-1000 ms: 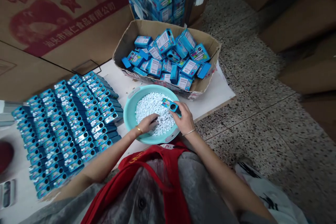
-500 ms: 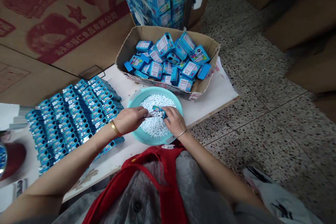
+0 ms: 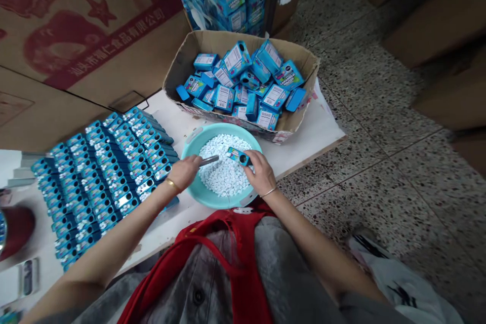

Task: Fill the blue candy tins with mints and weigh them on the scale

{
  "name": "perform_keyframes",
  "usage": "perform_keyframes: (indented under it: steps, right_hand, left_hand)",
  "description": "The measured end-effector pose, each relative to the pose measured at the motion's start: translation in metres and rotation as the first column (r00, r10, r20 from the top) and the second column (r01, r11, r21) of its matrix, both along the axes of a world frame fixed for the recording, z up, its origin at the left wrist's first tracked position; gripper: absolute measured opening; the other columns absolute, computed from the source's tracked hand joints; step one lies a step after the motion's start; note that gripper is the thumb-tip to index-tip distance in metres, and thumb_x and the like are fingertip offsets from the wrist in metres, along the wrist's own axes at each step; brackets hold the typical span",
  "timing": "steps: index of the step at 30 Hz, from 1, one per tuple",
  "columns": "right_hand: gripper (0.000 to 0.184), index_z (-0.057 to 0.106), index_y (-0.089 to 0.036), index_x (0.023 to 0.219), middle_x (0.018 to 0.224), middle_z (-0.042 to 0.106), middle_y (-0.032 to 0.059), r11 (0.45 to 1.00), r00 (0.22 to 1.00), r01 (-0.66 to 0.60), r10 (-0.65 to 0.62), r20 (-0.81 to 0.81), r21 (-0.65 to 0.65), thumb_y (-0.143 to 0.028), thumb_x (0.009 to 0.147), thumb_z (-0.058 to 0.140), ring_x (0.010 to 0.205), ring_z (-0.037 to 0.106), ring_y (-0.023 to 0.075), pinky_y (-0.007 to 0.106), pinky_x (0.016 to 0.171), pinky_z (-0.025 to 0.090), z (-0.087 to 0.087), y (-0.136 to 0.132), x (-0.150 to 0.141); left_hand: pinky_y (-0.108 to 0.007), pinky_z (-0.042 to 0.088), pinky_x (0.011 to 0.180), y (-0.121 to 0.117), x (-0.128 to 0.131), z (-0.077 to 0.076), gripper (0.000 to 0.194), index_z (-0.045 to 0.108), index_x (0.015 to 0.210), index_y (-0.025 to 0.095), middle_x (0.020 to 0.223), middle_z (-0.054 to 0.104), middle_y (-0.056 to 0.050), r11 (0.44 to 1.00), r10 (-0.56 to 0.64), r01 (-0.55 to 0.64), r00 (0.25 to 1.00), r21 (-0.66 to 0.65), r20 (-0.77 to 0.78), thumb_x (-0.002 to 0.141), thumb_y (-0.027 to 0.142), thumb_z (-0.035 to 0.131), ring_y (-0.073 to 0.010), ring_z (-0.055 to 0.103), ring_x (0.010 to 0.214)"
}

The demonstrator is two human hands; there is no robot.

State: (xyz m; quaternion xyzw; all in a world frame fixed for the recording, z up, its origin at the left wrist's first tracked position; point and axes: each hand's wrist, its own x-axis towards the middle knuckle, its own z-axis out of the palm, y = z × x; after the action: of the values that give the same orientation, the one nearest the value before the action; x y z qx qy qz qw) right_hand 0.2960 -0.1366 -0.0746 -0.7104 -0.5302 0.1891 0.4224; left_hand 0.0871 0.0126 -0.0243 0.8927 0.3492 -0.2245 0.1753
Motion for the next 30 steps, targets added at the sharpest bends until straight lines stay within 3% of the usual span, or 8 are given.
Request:
perform_keyframes:
  steps: [3,5,7,10,14,20,25,30]
  right_hand:
    - [0.033,0.052,-0.023,0.118,0.111,0.060,0.0111,1.000,1.000,0.026,-0.026,-0.009,0.008,-0.027,0.085,0.055,0.107,0.057,0.0269,0.045,0.093,0.048,0.004,0.000,0.005]
    - [0.032,0.053,-0.023,0.116,0.109,0.061,0.0110,0.999,0.999,0.039,-0.039,-0.007,0.016,-0.029,0.085,0.056,0.104,0.058,0.0264,0.044,0.091,0.049,0.006,0.001,0.006]
    - [0.032,0.053,-0.023,0.115,0.107,0.061,0.0103,0.998,0.998,0.058,-0.058,-0.004,0.019,-0.031,0.085,0.057,0.102,0.059,0.0260,0.043,0.089,0.050,0.007,0.002,0.007]
    - [0.033,0.053,-0.022,0.114,0.105,0.062,0.0100,0.996,0.996,0.087,-0.087,-0.008,0.022,-0.033,0.084,0.059,0.099,0.060,0.0256,0.042,0.087,0.050,0.008,0.002,0.008]
    - [0.033,0.053,-0.021,0.115,0.104,0.062,0.0100,0.996,0.996,0.089,-0.089,-0.012,0.016,-0.032,0.084,0.060,0.098,0.060,0.0249,0.041,0.085,0.050,0.006,0.002,0.010]
    - [0.035,0.053,-0.020,0.117,0.111,0.060,0.0124,1.000,0.999,-0.020,0.020,0.027,-0.002,-0.019,0.082,0.054,0.107,0.057,0.0270,0.045,0.094,0.048,0.000,0.002,0.000]
    - [0.041,0.052,-0.021,0.121,0.117,0.059,0.0122,0.992,0.989,-0.126,0.128,0.069,-0.024,-0.014,0.081,0.050,0.112,0.055,0.0277,0.047,0.098,0.046,-0.001,0.003,-0.016]
    - [0.040,0.052,-0.020,0.121,0.115,0.061,0.0127,0.989,0.987,-0.148,0.146,0.067,0.020,-0.013,0.082,0.050,0.111,0.056,0.0271,0.046,0.097,0.048,-0.004,0.004,-0.023]
  left_hand:
    - [-0.030,0.047,0.079,-0.019,0.004,-0.054,0.024,0.055,0.104,0.016,0.101,0.060,-0.009,0.994,-0.005,0.009,0.999,-0.111,0.037,0.089,0.009,0.037,-0.0196,0.058,0.094]
    - [-0.030,0.047,0.082,-0.037,0.016,-0.077,0.023,0.054,0.109,0.017,0.107,0.060,-0.009,0.983,-0.005,0.023,0.995,-0.181,0.099,0.090,0.013,0.041,-0.0192,0.058,0.097]
    - [-0.030,0.047,0.087,-0.050,0.028,-0.089,0.026,0.051,0.115,0.017,0.114,0.059,-0.009,0.970,0.007,0.036,0.985,-0.241,0.174,0.090,0.016,0.044,-0.0188,0.057,0.101]
    - [-0.028,0.046,0.089,-0.052,0.031,-0.091,0.028,0.048,0.118,0.017,0.115,0.060,-0.008,0.946,0.036,0.056,0.961,-0.320,0.275,0.090,0.021,0.047,-0.0172,0.058,0.101]
    - [-0.028,0.048,0.084,-0.032,0.005,-0.065,0.028,0.049,0.115,0.016,0.107,0.063,-0.008,0.921,0.061,0.089,0.929,-0.378,0.366,0.091,0.029,0.048,-0.0164,0.060,0.092]
    - [-0.029,0.048,0.082,-0.007,-0.016,0.010,0.025,0.051,0.111,0.015,0.104,0.062,-0.009,0.932,0.038,0.155,0.857,-0.328,0.514,0.091,0.030,0.048,-0.0167,0.059,0.090]
    - [-0.030,0.049,0.076,-0.005,0.017,0.063,0.022,0.054,0.109,0.015,0.104,0.063,-0.009,0.969,-0.183,0.211,0.963,-0.128,0.198,0.088,0.020,0.049,-0.0199,0.062,0.090]
    - [-0.031,0.050,0.068,-0.027,0.053,0.103,0.024,0.058,0.101,0.013,0.094,0.061,-0.011,0.948,-0.308,0.313,0.948,0.051,-0.086,0.092,0.011,0.036,-0.0223,0.063,0.086]
